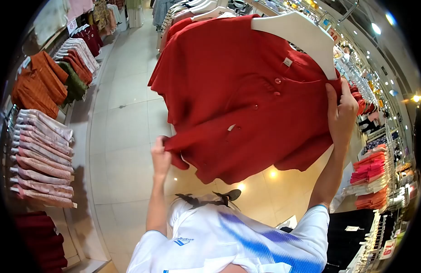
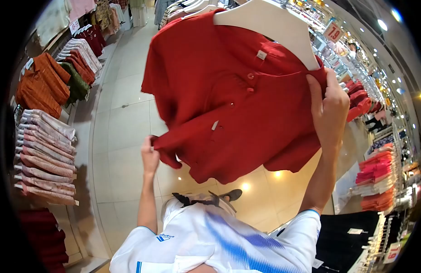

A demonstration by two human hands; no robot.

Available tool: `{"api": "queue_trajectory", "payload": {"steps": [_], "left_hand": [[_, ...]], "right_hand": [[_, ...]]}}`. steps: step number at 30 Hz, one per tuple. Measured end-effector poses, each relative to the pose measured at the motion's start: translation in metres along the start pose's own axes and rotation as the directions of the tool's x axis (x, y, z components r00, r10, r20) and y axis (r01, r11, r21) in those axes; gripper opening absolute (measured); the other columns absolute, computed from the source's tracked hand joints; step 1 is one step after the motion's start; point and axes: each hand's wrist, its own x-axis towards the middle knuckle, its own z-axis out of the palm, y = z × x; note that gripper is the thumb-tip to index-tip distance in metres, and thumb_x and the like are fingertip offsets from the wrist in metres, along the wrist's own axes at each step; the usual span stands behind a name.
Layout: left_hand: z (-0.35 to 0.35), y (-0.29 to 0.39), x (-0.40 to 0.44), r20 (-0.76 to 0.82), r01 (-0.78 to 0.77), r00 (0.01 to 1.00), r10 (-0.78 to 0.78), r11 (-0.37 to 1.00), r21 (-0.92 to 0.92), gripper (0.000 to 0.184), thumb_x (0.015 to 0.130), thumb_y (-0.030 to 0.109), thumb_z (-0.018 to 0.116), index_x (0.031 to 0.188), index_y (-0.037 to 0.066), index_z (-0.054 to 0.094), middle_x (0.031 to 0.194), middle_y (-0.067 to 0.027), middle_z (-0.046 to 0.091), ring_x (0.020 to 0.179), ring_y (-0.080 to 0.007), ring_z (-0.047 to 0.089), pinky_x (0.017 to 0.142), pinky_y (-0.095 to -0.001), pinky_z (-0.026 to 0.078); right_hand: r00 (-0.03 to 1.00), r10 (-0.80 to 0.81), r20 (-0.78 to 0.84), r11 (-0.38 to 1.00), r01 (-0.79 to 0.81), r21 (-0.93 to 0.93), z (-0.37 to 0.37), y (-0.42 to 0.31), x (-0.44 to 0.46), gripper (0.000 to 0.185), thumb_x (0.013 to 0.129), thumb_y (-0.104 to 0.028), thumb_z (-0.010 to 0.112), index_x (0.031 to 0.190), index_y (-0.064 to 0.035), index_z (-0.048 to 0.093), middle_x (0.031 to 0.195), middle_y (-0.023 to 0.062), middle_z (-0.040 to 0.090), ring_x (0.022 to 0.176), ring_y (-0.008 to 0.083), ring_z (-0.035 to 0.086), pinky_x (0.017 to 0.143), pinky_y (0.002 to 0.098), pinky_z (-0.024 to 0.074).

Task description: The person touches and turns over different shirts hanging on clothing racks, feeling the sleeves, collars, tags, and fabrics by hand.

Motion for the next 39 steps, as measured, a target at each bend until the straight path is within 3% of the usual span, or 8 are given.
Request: {"api": "queue_trajectory", "payload": {"steps": [5, 10, 17, 23, 29, 32, 35, 39], "left_hand": [[-0.053, 0.001, 0.028, -0.202, 0.053, 0.974, -0.105, 0.968, -0.246, 0.015, 0.086, -0.009, 0.044, 0.097, -0.002, 0.053, 0.081, -0.0071, 0.064, 0.072, -0.0115, 0.058, 0.067, -0.0257, 0.048], [-0.095, 0.044, 0.071, -0.107, 0.110, 0.972, -0.210, 0.803, -0.586, 0.009, 0.094, 0.001, 0.045, 0.096, 0.000, 0.053, 0.083, -0.0058, 0.065, 0.077, -0.0073, 0.059, 0.068, -0.0225, 0.047], [-0.142, 0.075, 0.142, -0.128, -0.088, 0.991, 0.048, 0.941, -0.326, 0.008, 0.092, 0.009, 0.054, 0.097, 0.003, 0.056, 0.079, -0.0011, 0.062, 0.069, -0.0038, 0.053, 0.060, -0.0177, 0.041], [-0.145, 0.090, 0.171, -0.069, -0.077, 0.996, 0.053, 0.906, -0.416, 0.017, 0.095, 0.018, 0.052, 0.098, 0.003, 0.058, 0.082, 0.0019, 0.061, 0.068, -0.0023, 0.051, 0.062, -0.0176, 0.042], [-0.134, 0.083, 0.174, 0.156, 0.074, 0.987, 0.024, 0.801, -0.594, 0.017, 0.096, 0.021, 0.049, 0.098, 0.005, 0.056, 0.084, 0.0005, 0.059, 0.074, -0.0072, 0.056, 0.067, -0.0219, 0.046], [-0.110, 0.095, 0.165, 0.182, -0.006, 0.976, 0.120, 0.848, -0.530, 0.018, 0.097, 0.021, 0.047, 0.100, 0.005, 0.053, 0.088, -0.0046, 0.058, 0.077, -0.0110, 0.057, 0.070, -0.0241, 0.048], [-0.086, 0.132, 0.150, 0.406, -0.104, 0.852, 0.332, 0.865, -0.490, 0.016, 0.097, 0.012, 0.037, 0.100, 0.000, 0.049, 0.096, -0.0064, 0.057, 0.087, -0.0128, 0.055, 0.077, -0.0244, 0.045], [-0.075, 0.158, 0.130, 0.483, -0.127, 0.800, 0.356, 0.887, -0.443, 0.016, 0.093, 0.004, 0.035, 0.096, -0.001, 0.050, 0.095, -0.0051, 0.057, 0.089, -0.0128, 0.051, 0.084, -0.0233, 0.040]], "right_hand": [[0.999, -0.049, 0.015, 0.997, 0.050, -0.067, 0.006, 0.004, 0.002, 0.017, 0.089, -0.015, 0.059, 0.095, -0.0002, 0.055, 0.073, 0.0201, 0.059, 0.065, 0.0372, 0.058, 0.057, 0.0394, 0.0423], [0.992, -0.060, 0.110, 0.997, 0.065, -0.047, 0.011, 0.012, 0.002, 0.018, 0.088, -0.016, 0.059, 0.095, 0.0001, 0.055, 0.073, 0.0209, 0.059, 0.067, 0.0382, 0.058, 0.057, 0.0402, 0.0426], [0.976, -0.061, 0.207, 0.996, 0.074, -0.056, 0.017, 0.022, -0.005, 0.019, 0.089, -0.015, 0.057, 0.099, 0.0019, 0.055, 0.078, 0.0235, 0.059, 0.070, 0.0402, 0.057, 0.060, 0.0414, 0.0427], [0.963, -0.070, 0.262, 0.997, 0.078, -0.021, 0.014, 0.023, -0.009, 0.019, 0.091, -0.013, 0.053, 0.101, 0.0028, 0.055, 0.080, 0.0212, 0.060, 0.072, 0.0382, 0.056, 0.065, 0.0396, 0.0430], [0.951, -0.106, 0.290, 0.989, 0.070, 0.132, 0.018, 0.018, -0.019, 0.017, 0.090, -0.012, 0.055, 0.099, 0.0026, 0.055, 0.077, 0.0202, 0.058, 0.068, 0.0377, 0.054, 0.062, 0.0379, 0.0429], [0.942, -0.171, 0.290, 0.964, 0.098, 0.249, 0.025, 0.004, -0.022, 0.015, 0.087, -0.008, 0.058, 0.098, 0.0022, 0.054, 0.075, 0.0194, 0.056, 0.067, 0.0376, 0.053, 0.060, 0.0372, 0.0420], [0.920, -0.148, 0.364, 0.944, 0.021, 0.330, 0.033, -0.007, -0.021, 0.014, 0.085, -0.007, 0.059, 0.094, 0.0017, 0.054, 0.072, 0.0181, 0.055, 0.066, 0.0366, 0.052, 0.059, 0.0365, 0.0413], [0.904, -0.224, 0.363, 0.921, 0.075, 0.383, 0.044, -0.007, -0.022, 0.015, 0.086, -0.011, 0.060, 0.093, 0.0013, 0.053, 0.072, 0.0185, 0.055, 0.065, 0.0362, 0.052, 0.059, 0.0361, 0.0412]]}}
